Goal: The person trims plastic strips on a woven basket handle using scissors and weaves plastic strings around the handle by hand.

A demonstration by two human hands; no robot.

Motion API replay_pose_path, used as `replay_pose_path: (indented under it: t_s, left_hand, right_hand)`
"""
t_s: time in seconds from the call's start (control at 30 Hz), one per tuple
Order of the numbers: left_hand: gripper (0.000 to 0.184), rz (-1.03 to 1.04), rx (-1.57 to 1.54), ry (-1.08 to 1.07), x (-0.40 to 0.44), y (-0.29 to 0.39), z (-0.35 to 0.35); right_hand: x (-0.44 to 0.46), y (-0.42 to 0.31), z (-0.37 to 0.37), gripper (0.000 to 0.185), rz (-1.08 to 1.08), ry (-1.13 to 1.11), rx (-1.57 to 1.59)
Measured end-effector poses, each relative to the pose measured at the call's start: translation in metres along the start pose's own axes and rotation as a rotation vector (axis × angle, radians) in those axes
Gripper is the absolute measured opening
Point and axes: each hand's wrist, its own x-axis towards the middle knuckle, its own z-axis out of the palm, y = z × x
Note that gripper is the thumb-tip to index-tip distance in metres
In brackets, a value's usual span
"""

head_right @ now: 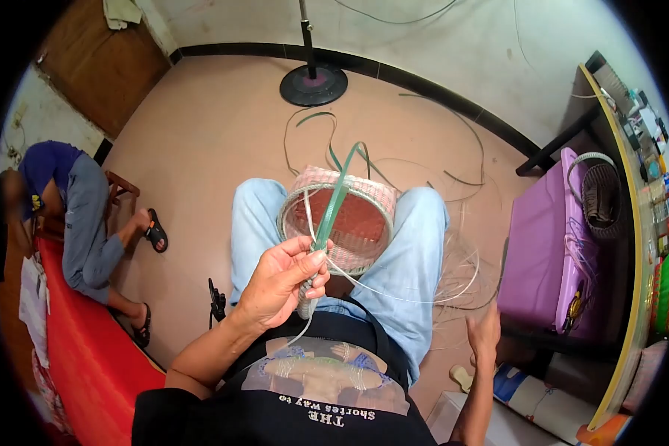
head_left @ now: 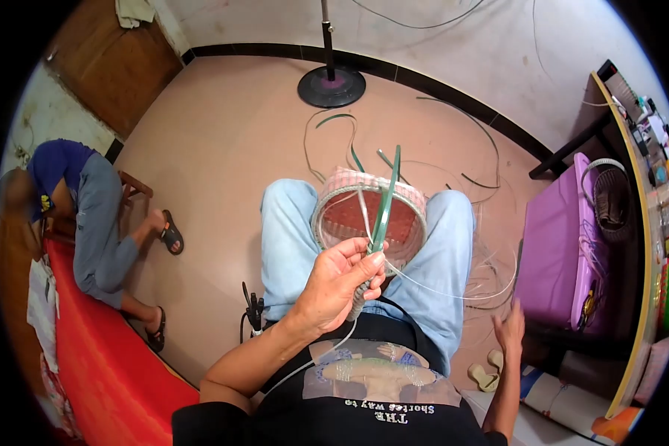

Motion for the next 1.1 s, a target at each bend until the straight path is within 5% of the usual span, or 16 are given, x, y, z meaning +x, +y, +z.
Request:
replay_pose_path:
  t_s: [0.07, 0.13, 0.27, 0.37, 0.47, 0.57, 0.63, 0.77, 0.9, 1.0, 1.07, 1.1]
  left_hand:
    - [0.023, 0.014, 0.019, -0.006, 0.0, -0.003, 0.0]
    - [0.023, 0.023, 0.036, -0.01, 0.001, -0.006, 0.0]
    - [0.024, 0.055, 0.036, 0.016, -0.001, -0.008, 0.004]
    - [0.024, 0.035, 0.083, 0.057, -0.003, -0.004, 0.008]
    - [0.023, 0.046, 0.046, 0.026, -0.001, -0.008, 0.003]
    - [0.021, 0.058, 0.033, 0.019, 0.001, -0.005, 0.001]
    - [0.019, 0.057, 0.023, 0.023, 0.001, -0.005, -0.002]
    - [0.018, 0.047, -0.005, 0.018, 0.0, -0.004, -0.003]
    - [0.018, 0.041, -0.007, 0.015, 0.002, -0.003, -0.003]
    - [0.018, 0.046, 0.003, 0.026, 0.002, -0.003, -0.002]
    - [0.018, 0.036, 0.008, 0.024, 0.001, -0.005, 0.0]
    - [0.018, 0.032, 0.008, 0.02, 0.001, -0.005, 0.0]
  right_hand:
    - [0.056, -0.119, -0.063, 0.04, -0.183, 0.122, 0.057]
    - [0.073, -0.198, -0.094, 0.024, -0.287, 0.011, 0.791]
    - [0.075, -0.287, -0.112, 0.037, -0.357, -0.669, 1.298]
    - [0.069, -0.296, -0.085, 0.028, -0.237, -0.671, 1.476]
    - [0.068, -0.272, -0.085, 0.013, -0.429, -0.435, 1.066]
    - [0.06, -0.238, -0.091, 0.002, 0.001, -0.377, 1.192]
    - [0.05, -0.164, -0.056, 0.006, 0.141, -0.311, 1.011]
    - [-0.061, 0.055, 0.033, 0.028, 0.731, -0.451, 0.741]
    - [-0.216, 0.187, 0.043, 0.019, 1.199, -0.917, 0.292]
    - [-0.246, 0.197, 0.027, 0.024, 0.878, -1.477, -0.096]
    - [-0.22, 0.192, 0.04, 0.032, 0.397, -1.539, -0.323]
    - [-0.183, 0.163, 0.043, 0.036, 0.154, -1.35, -0.407]
